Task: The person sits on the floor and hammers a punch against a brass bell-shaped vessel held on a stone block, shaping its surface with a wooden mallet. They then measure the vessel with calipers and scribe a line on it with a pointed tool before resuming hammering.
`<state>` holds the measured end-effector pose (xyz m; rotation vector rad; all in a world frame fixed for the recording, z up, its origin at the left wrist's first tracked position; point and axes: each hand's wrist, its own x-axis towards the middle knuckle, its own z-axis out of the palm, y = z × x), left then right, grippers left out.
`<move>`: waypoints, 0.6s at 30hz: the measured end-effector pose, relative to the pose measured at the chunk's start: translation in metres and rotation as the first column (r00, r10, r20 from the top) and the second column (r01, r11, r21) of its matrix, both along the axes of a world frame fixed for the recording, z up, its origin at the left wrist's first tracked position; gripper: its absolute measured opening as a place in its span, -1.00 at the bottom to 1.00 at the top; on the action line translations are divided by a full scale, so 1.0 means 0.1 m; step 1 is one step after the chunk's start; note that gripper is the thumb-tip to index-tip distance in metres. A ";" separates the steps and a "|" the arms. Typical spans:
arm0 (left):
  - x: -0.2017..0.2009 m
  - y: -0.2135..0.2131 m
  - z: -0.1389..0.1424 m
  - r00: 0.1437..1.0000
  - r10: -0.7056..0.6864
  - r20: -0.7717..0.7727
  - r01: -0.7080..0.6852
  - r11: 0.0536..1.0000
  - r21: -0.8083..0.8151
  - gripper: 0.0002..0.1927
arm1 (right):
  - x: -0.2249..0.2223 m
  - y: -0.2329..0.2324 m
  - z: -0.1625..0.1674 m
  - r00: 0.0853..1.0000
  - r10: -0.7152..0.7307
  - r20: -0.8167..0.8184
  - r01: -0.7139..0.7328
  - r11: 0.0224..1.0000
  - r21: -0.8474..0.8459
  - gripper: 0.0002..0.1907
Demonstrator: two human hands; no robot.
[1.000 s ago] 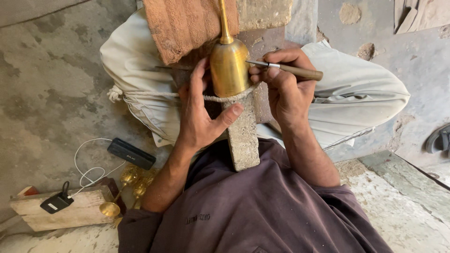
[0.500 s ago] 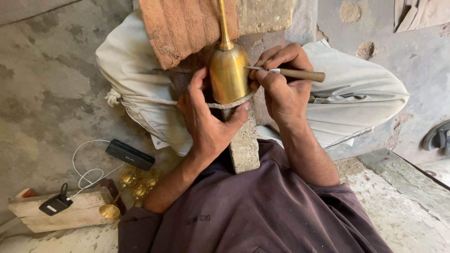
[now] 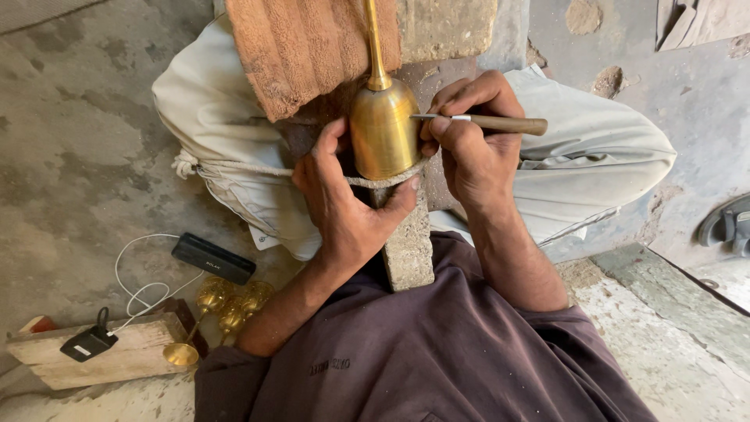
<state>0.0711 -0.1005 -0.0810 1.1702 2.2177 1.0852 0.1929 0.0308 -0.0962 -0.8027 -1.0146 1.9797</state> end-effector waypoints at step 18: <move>0.00 -0.01 -0.01 1.000 -0.004 0.003 0.004 1.000 -0.003 -0.05 | 0.04 -0.14 0.00 0.997 -0.036 0.074 0.023 0.986 0.165 -0.85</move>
